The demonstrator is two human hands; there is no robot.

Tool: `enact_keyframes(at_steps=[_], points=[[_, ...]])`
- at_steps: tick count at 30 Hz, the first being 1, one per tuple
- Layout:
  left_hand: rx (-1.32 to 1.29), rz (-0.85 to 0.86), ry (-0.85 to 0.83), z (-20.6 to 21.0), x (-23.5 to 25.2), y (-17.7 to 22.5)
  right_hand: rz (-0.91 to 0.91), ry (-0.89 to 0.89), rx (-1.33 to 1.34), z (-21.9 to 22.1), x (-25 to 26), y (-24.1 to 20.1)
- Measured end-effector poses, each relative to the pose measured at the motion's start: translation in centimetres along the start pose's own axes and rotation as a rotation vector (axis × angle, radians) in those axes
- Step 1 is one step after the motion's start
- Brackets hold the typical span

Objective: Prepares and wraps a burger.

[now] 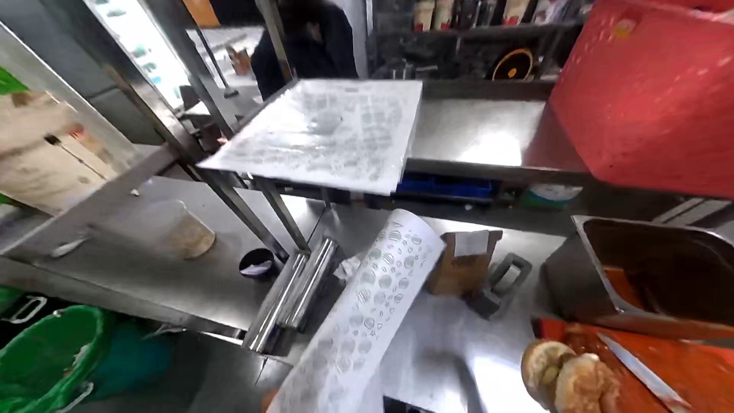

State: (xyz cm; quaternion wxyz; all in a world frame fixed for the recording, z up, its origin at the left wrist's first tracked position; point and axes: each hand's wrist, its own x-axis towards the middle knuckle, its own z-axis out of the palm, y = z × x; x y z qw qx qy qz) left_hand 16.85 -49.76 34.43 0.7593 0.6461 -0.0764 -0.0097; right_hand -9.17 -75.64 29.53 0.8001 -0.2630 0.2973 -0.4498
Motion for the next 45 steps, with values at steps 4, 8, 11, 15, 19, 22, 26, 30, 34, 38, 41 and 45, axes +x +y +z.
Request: enact_keyframes(at_steps=[4,8,11,15,19,22,26,30,34,38,41,45], points=[[0.174,-0.195,-0.022,0.6,0.8,-7.4,0.009,-0.064,-0.156,-1.2,1.0,-1.8],[0.47,-0.295,-0.197,2.4,2.5,-16.3,0.06,-0.029,-0.06,0.2,0.4,-0.9],[0.642,-0.319,-0.318,2.3,2.5,-22.2,0.176,0.095,-0.074,0.6,0.8,2.1],[0.851,-0.301,-0.392,1.8,2.4,-24.1,0.363,-0.064,-0.161,-0.1,3.9,9.3],[0.997,-0.361,-0.436,1.7,2.5,-23.5,0.454,-0.177,-0.362,0.6,6.8,18.1],[1.051,-0.387,-0.436,2.1,2.4,-23.0,0.476,-0.144,-0.615,1.4,8.0,21.7],[1.067,-0.378,-0.43,2.1,2.2,-22.6,0.3,-0.134,-0.985,1.6,8.6,23.1],[1.058,-0.397,-0.451,1.8,2.4,-22.4,0.082,-0.099,-1.438,1.7,9.4,22.1],[0.926,-0.421,-0.463,1.6,3.9,-22.9,-0.032,0.094,-1.585,-1.6,9.2,18.5],[0.69,-0.466,-0.349,2.4,6.5,-23.9,0.02,0.376,-1.822,-5.8,8.7,15.5],[0.616,-0.414,-0.304,3.5,7.6,-23.9,0.224,0.319,-1.677,-5.6,9.2,15.9],[0.583,-0.266,-0.343,4.4,5.5,-21.5,0.138,0.391,-0.923,-3.0,7.8,17.2]])
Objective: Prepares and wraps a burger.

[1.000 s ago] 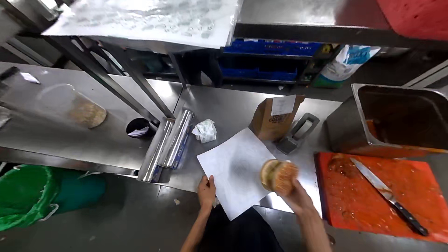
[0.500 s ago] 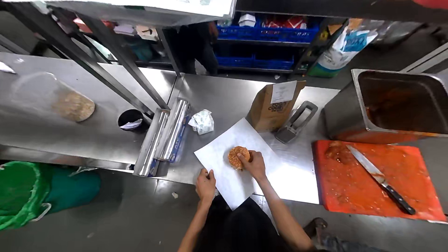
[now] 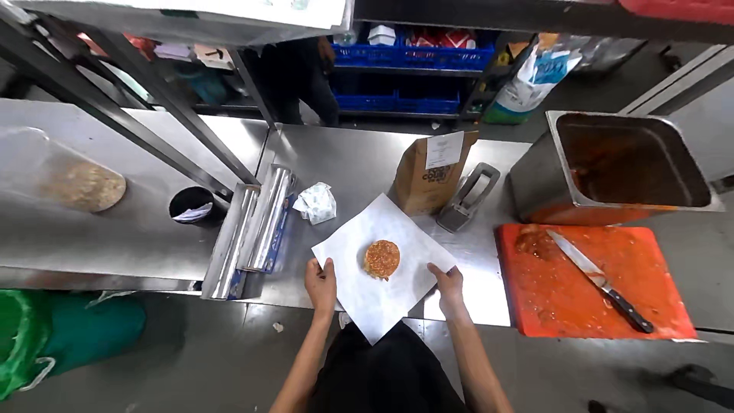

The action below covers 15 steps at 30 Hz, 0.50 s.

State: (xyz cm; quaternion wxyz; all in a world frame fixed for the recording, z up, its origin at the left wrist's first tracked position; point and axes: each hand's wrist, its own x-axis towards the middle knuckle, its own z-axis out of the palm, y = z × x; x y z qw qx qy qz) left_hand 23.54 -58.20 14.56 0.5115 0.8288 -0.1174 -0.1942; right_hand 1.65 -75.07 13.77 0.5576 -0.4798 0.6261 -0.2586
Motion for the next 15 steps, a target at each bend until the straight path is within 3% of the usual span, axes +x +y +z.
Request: enact_keyframes(at_steps=[2,7,9,12,15], points=[[0.0,0.052,-0.013,0.6,-1.4,1.0,-0.128,-0.048,0.07,2.2,-2.4,-0.9],[0.029,0.248,-0.203,2.6,-3.2,3.5,-0.775,-0.18,-0.592,8.2,-5.7,-2.7],[0.104,0.327,-0.274,3.3,-3.3,3.8,-0.926,-0.228,-0.825,8.8,-5.4,-1.9],[0.314,0.476,-0.388,3.8,-3.1,3.8,-0.904,-0.433,-1.003,7.2,-5.4,-2.1],[0.461,0.616,-0.418,4.2,-3.3,3.5,-0.699,-0.628,-0.744,4.2,-4.3,-2.7]])
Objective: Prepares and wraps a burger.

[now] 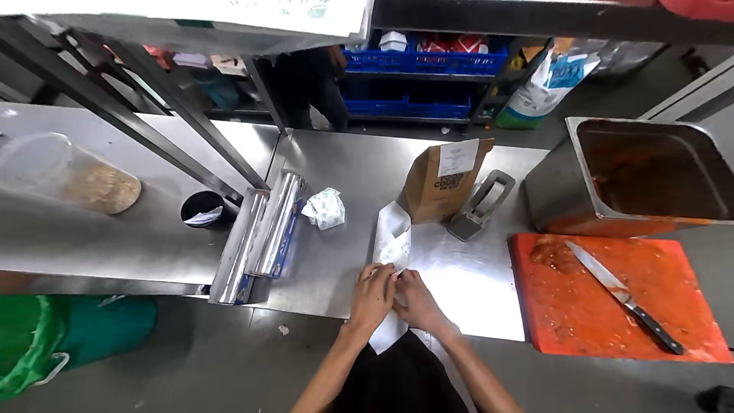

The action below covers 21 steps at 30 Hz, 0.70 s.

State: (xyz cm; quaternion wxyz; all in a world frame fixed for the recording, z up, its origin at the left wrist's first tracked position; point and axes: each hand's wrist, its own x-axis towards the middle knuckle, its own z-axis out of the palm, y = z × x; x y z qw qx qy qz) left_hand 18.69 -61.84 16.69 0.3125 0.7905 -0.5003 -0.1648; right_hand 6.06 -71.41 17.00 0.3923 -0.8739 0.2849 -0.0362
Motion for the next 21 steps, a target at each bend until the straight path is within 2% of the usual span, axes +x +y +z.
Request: enact_keyframes(at_steps=[2,4,5,7,10,13,17,21], points=[[0.061,0.025,-0.033,-0.1,0.1,0.1,0.134,0.208,0.334,-1.2,-0.4,0.7],[0.068,0.041,-0.059,-0.1,0.1,0.2,0.367,0.295,0.571,-2.2,0.4,0.2],[0.042,0.045,-0.065,-0.1,0.0,0.3,0.447,0.292,0.634,-2.0,1.4,0.0],[-0.037,0.015,-0.074,-0.6,0.0,0.2,0.513,0.267,0.584,-0.8,3.0,-0.1],[-0.171,-0.216,-0.075,-1.8,1.3,-0.9,0.532,0.267,0.537,0.1,4.2,0.1],[-0.357,-0.389,-0.223,-2.2,1.9,-3.2,0.521,0.219,0.634,1.3,3.9,0.9],[-0.278,-0.323,-0.31,-1.5,3.2,-4.7,0.425,0.234,0.585,1.7,2.4,1.4],[-0.174,-0.112,-0.292,-1.1,4.2,-5.5,0.333,0.36,0.4,1.4,6.7,4.1]])
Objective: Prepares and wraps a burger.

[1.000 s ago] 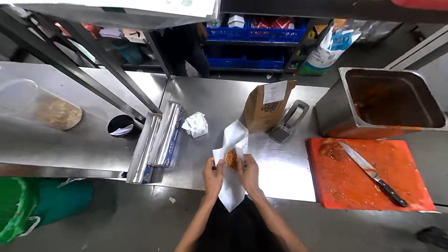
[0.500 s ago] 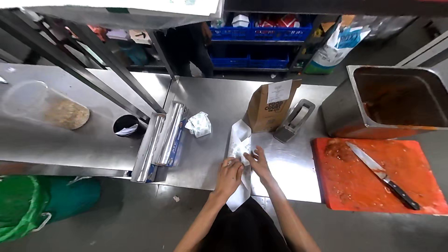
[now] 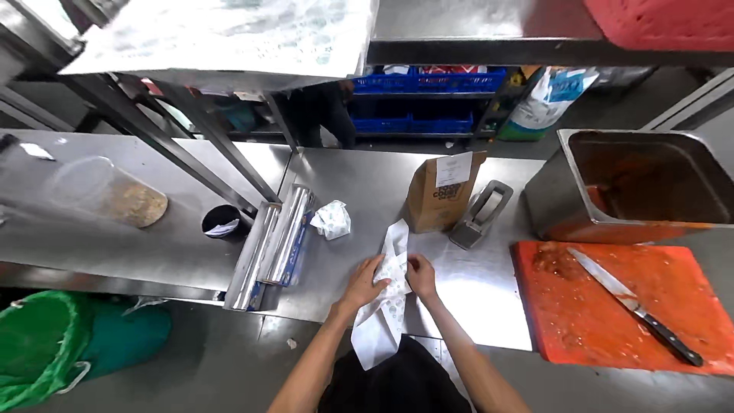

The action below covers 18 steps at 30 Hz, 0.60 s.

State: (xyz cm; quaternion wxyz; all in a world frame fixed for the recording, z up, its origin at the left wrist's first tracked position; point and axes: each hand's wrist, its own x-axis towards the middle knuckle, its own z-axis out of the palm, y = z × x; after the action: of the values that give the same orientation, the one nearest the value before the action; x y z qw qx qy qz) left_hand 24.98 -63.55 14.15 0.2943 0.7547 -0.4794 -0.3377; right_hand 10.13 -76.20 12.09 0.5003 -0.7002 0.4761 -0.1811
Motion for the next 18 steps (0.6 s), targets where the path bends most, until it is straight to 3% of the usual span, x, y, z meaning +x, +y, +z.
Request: enact_keyframes(at_steps=[3,5,7,10,13,15,18], points=[[-0.071,0.049,-0.073,-0.1,0.9,-0.5,0.035,-0.121,0.112,0.3,4.6,-1.7],[-0.176,0.008,-0.108,0.1,1.2,-0.9,0.137,-0.249,0.269,-1.6,3.8,-5.0],[-0.255,-0.058,-0.081,0.3,1.3,-1.0,0.015,-0.352,0.313,-2.6,2.6,-5.5],[-0.333,-0.192,0.069,1.0,0.5,-0.5,-0.49,-0.349,0.018,-2.0,-0.2,-2.9],[-0.33,-0.33,0.205,2.2,-1.0,-0.2,-0.739,-0.253,-0.406,0.0,-5.1,0.1],[-0.39,-0.368,0.21,2.1,-1.6,-0.1,-0.822,-0.203,-0.61,1.5,-6.7,1.9],[-0.511,-0.326,0.073,0.3,-2.8,-0.4,-0.722,-0.308,-0.612,1.4,-7.3,1.7]])
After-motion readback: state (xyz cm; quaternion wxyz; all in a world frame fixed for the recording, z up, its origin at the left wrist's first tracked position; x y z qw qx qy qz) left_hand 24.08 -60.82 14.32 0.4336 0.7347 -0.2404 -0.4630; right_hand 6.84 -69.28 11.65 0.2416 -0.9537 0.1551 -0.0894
